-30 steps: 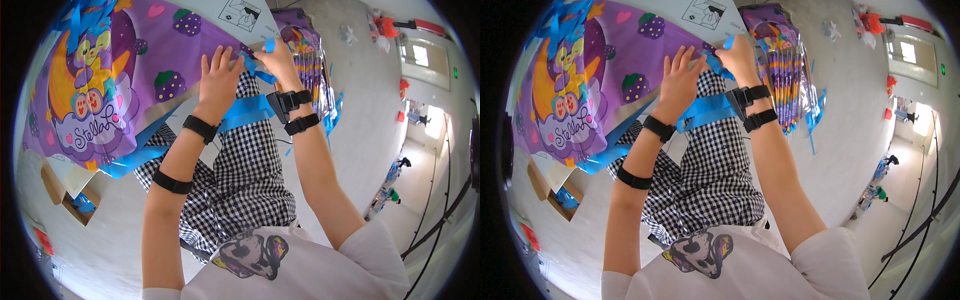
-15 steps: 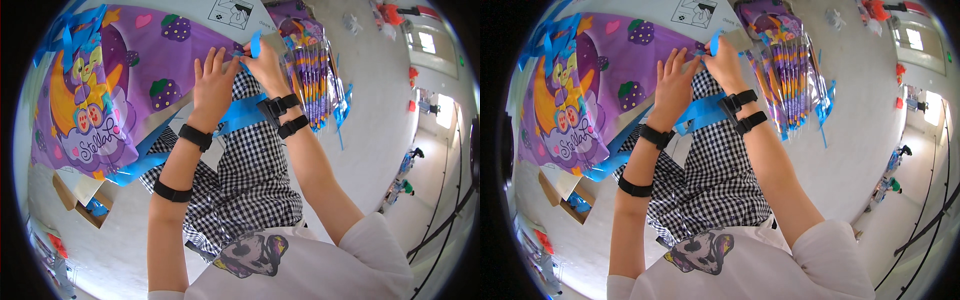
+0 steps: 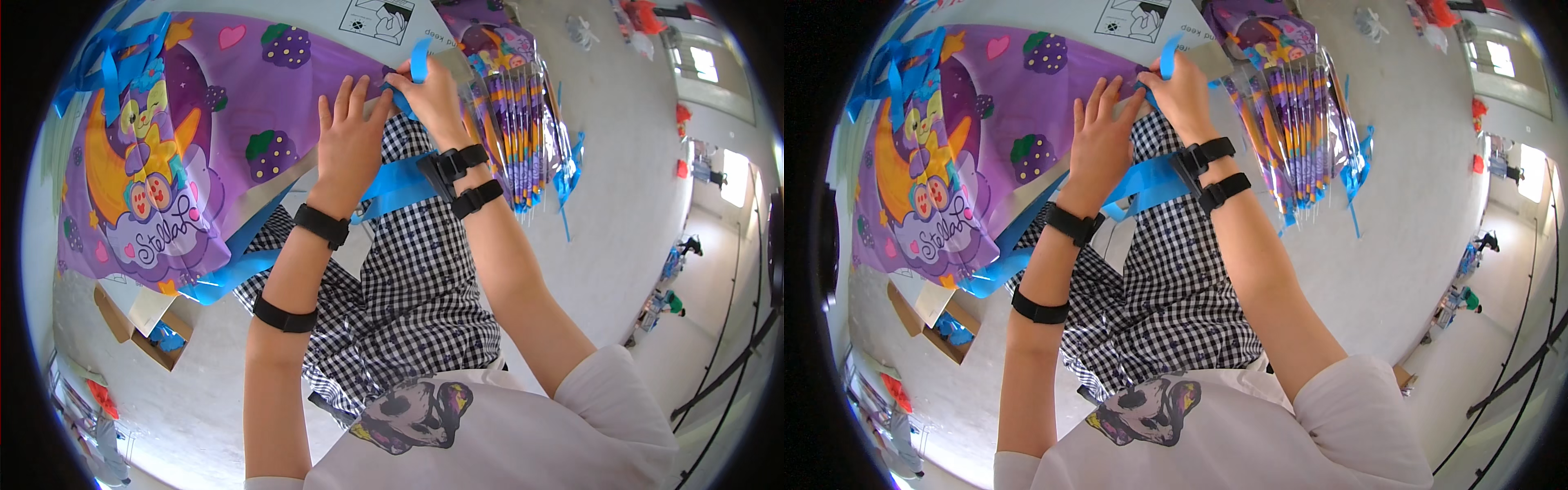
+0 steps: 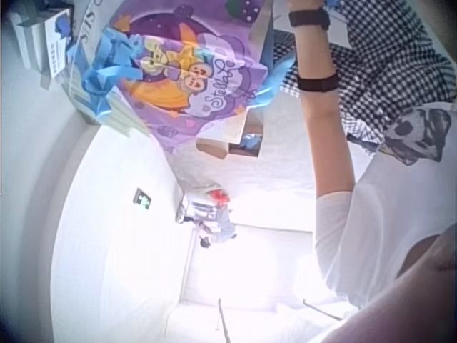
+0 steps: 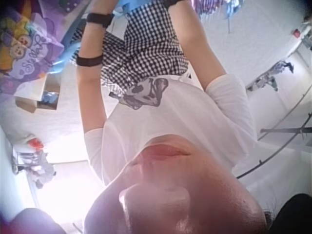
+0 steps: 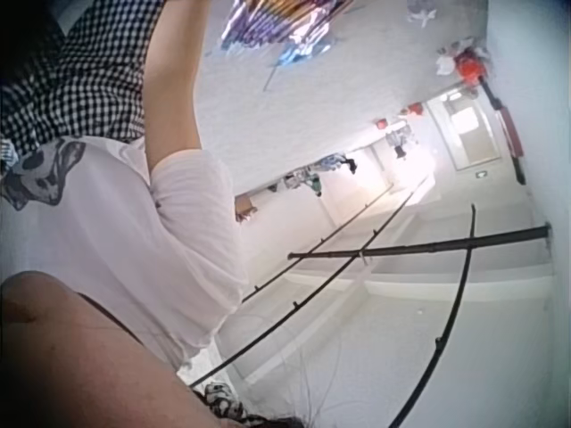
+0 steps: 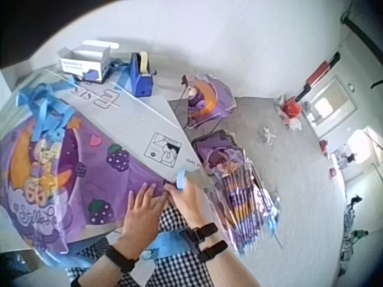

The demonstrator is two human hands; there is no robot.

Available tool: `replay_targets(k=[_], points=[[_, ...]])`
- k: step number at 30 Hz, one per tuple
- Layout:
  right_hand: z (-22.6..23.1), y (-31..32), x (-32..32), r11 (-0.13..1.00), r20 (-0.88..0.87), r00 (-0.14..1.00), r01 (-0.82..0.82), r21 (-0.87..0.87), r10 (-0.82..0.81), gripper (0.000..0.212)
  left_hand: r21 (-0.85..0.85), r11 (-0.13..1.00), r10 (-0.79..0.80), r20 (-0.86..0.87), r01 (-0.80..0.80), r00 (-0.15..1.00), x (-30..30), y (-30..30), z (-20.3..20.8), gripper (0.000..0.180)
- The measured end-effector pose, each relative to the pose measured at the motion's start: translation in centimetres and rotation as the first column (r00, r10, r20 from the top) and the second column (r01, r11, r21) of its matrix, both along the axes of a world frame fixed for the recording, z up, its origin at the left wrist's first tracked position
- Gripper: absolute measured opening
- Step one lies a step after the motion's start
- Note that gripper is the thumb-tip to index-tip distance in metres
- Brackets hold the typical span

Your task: Assembling a purple kite by attaching plastic supports and blue ribbons using adhesive tape.

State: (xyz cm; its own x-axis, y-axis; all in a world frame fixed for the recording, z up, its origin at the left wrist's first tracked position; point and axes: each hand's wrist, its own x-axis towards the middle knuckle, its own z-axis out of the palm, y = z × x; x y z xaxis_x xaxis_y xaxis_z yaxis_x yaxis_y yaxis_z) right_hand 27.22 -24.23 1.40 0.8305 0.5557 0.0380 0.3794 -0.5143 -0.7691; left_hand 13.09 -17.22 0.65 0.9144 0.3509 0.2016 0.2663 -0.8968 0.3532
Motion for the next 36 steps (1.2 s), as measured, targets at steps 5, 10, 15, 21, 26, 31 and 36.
replay_targets(k=[5, 10, 15, 21, 26, 31, 36], points=[[-0.3, 0.5, 1.0, 0.999, 0.032, 0.999, 0.035, -0.016, -0.035, 0.024, -0.008, 1.0, 0.001, 0.002, -0.001, 1.0, 0.1, 0.0, 0.1, 0.058], [0.6, 0.3, 2.2, 0.991, -0.107, 0.99, 0.097, 0.091, -0.087, 0.021, -0.01, 1.0, 0.011, -0.014, -0.011, 1.0, 0.1, 0.0, 0.0, 0.064], [1.2, -1.0, 1.0, 1.0, -0.002, 1.0, -0.004, -0.021, 0.004, 0.021, -0.015, 1.0, 0.016, -0.038, -0.017, 0.999, -0.2, 0.0, 0.0, 0.069], [0.5, -0.7, 0.8, 0.997, -0.059, 0.998, 0.019, -0.081, -0.024, 0.026, -0.027, 1.0, 0.003, -0.043, -0.005, 0.999, 0.0, 0.0, 0.2, 0.069], [0.3, 0.0, 0.7, 0.988, -0.025, 0.999, 0.028, -0.15, -0.032, 0.029, -0.023, 1.0, 0.008, -0.041, -0.009, 0.999, -0.1, 0.0, 0.0, 0.07], [-0.6, -0.3, 1.2, 0.998, -0.004, 1.0, -0.031, -0.049, 0.03, 0.028, 0.006, 1.0, 0.005, -0.025, -0.005, 1.0, 0.0, 0.0, 0.1, 0.061], [-0.3, -0.1, 1.1, 0.998, -0.027, 1.0, -0.01, -0.056, 0.009, 0.025, 0.01, 1.0, 0.01, -0.018, -0.01, 1.0, -0.1, 0.0, 0.0, 0.061]])
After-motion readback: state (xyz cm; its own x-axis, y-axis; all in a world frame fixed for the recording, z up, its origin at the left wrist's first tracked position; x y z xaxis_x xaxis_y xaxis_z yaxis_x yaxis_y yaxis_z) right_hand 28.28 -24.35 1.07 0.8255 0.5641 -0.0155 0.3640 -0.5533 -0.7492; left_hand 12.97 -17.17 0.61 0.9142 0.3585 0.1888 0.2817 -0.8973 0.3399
